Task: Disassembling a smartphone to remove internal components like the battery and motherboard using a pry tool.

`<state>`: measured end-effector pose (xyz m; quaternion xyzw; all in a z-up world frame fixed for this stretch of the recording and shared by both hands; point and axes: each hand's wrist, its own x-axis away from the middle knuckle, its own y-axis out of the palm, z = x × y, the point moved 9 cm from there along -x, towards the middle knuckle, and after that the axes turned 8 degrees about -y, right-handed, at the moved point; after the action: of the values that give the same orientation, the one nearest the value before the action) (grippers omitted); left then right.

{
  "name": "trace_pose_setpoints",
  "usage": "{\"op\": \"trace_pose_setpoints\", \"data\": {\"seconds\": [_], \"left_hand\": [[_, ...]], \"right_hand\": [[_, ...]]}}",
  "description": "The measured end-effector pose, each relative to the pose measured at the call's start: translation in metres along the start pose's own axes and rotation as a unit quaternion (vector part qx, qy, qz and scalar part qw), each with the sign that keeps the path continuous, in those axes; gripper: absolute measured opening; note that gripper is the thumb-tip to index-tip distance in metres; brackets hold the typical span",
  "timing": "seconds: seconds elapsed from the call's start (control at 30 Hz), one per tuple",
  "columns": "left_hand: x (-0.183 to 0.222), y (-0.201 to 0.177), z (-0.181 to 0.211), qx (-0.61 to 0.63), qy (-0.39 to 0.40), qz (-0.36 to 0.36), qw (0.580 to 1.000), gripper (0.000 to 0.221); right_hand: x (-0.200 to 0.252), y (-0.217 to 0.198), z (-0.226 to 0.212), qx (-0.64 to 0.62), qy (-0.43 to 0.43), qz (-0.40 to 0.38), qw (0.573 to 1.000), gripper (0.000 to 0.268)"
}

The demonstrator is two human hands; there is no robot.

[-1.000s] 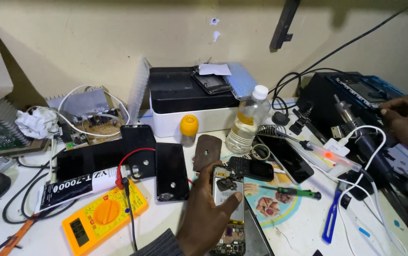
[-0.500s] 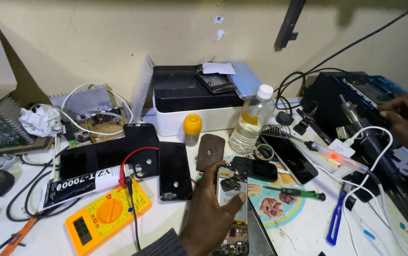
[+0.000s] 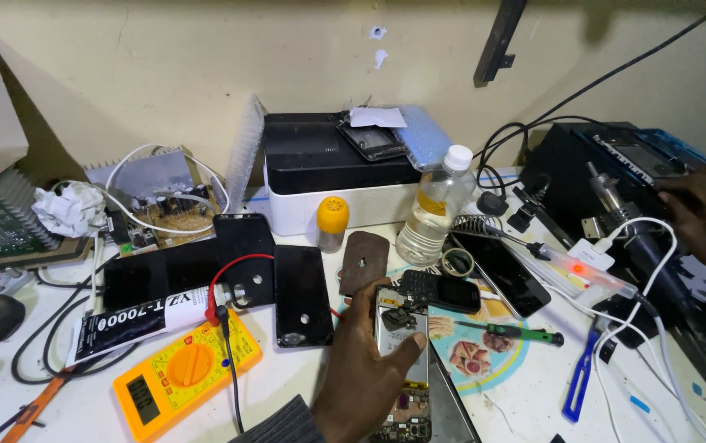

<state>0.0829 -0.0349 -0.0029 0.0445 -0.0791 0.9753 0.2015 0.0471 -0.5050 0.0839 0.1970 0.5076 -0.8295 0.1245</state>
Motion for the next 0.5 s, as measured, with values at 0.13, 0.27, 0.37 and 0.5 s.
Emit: {"op": "trace_pose_setpoints", "data": {"seconds": [0.13, 0.27, 0.37, 0.5], "left_hand": [[-0.001, 0.000, -0.003, -0.009, -0.049, 0.000, 0.999, 0.066], [-0.004, 0.001, -0.010, -0.029, -0.027, 0.008, 0.999, 0.067], [-0.002, 0.000, -0.006, -0.011, -0.020, 0.007, 1.000, 0.066], [-0.003, -0.001, -0.006, -0.026, 0.005, 0.015, 1.000, 0.066]], "right_hand": [[0.010, -0.001, -0.001, -0.134, 0.043, 0.047, 0.989, 0.026], [0.024, 0.023, 0.017, -0.198, 0.071, 0.112, 0.971, 0.025], [0.024, 0.010, 0.007, -0.201, 0.118, 0.072, 0.970, 0.025], [0.023, 0.000, -0.001, -0.173, 0.093, 0.097, 0.976, 0.022]]}}
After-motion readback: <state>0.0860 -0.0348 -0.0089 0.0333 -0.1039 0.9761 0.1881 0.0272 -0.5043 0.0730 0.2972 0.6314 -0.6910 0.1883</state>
